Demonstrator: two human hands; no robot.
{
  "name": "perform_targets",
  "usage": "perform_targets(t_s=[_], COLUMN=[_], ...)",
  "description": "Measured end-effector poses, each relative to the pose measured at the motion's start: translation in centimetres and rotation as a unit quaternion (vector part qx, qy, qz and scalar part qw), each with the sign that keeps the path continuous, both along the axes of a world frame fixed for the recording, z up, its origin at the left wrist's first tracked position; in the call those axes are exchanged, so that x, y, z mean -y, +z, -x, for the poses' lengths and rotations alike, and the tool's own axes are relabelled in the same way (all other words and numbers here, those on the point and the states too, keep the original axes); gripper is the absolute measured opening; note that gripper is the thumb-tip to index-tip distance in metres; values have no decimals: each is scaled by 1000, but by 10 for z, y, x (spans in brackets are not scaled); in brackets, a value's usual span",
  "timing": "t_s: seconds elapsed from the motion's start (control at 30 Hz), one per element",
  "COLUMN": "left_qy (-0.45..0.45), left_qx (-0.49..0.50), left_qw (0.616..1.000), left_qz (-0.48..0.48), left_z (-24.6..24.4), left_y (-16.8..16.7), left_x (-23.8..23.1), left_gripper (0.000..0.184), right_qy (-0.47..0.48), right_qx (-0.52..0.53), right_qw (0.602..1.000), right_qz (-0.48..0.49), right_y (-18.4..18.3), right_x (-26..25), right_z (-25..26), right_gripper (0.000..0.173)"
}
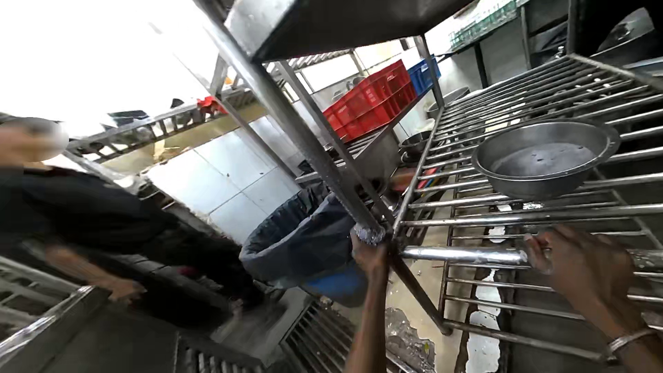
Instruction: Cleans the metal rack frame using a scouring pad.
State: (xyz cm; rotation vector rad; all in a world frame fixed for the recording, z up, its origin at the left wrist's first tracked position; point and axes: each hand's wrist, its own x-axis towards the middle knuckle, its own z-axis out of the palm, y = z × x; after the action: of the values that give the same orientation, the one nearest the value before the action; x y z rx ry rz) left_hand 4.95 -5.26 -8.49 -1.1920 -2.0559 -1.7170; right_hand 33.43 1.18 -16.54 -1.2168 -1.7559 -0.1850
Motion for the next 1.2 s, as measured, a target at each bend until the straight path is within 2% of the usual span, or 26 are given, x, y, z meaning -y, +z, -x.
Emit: perform_targets(t_s=[0.1,0.13,0.2,0.3,0.33,0.4,0.43,0.5,0.57,0.6,0.63,0.67,0.77,0.8,0.87,0.9,0.97,1.03,1.07,1.17,1.2], left_qy=[-38,-42,-43,0,14,18,11,-16,-19,-18,-20,-26,-64,-77,-85,-84,-100,-115,-112,-64,-56], left_qx=[-39,-48,-51,-3,7,-21,-49,-100,-95,-80,-65,-54,6,12,-1,-19,-45,-64,-62,-14,-17], left_qw=[996,994,993,999,999,998,997,988,982,983,986,989,993,993,995,995,990,983,982,994,995], left_qz=[-72,-88,-93,-43,-43,-52,-62,-114,-159,-162,-155,-137,-96,-89,-53,-48,-85,-130,-138,-85,-75], left_z=[2,4,8,5,4,7,10,12,4,2,2,6,20,25,25,25,23,24,24,22,23], left_y=[65,75,57,-17,-32,-31,-21,23,71,81,76,55,-38,-45,-28,-6,45,63,52,-27,-39], left_x=[-12,-16,-17,-10,-9,-11,-9,-10,-19,-22,-22,-20,-7,-4,0,4,-2,-12,-14,-4,-3], left_gripper=[72,73,72,73,72,72,74,75,78,80,81,79,69,67,72,74,77,81,81,78,77], right_qy=[-2,2,3,-5,-4,-5,3,7,6,3,0,-4,-5,-3,2,7,2,0,2,1,0], right_qx=[-5,-12,-28,-20,-17,-12,-10,-12,-11,-11,-15,-19,-16,-18,-8,-5,-10,-14,-18,-15,-15], right_qw=[1000,1000,999,999,999,999,999,999,998,997,996,996,998,998,998,998,997,995,994,995,996], right_qz=[13,21,42,48,40,35,40,43,65,74,86,91,66,57,55,60,82,100,108,99,91], right_y=[2,3,5,6,5,7,9,11,10,10,11,11,8,7,10,12,13,13,15,13,13], right_x=[1,2,4,4,5,7,8,8,9,8,8,7,7,8,10,10,12,12,11,13,13], right_z=[-2,-3,0,1,1,-1,-1,0,-2,-2,0,2,3,5,2,3,3,3,4,4,4], right_gripper=[32,32,31,26,26,24,23,22,23,23,23,23,23,21,20,19,21,23,24,23,23])
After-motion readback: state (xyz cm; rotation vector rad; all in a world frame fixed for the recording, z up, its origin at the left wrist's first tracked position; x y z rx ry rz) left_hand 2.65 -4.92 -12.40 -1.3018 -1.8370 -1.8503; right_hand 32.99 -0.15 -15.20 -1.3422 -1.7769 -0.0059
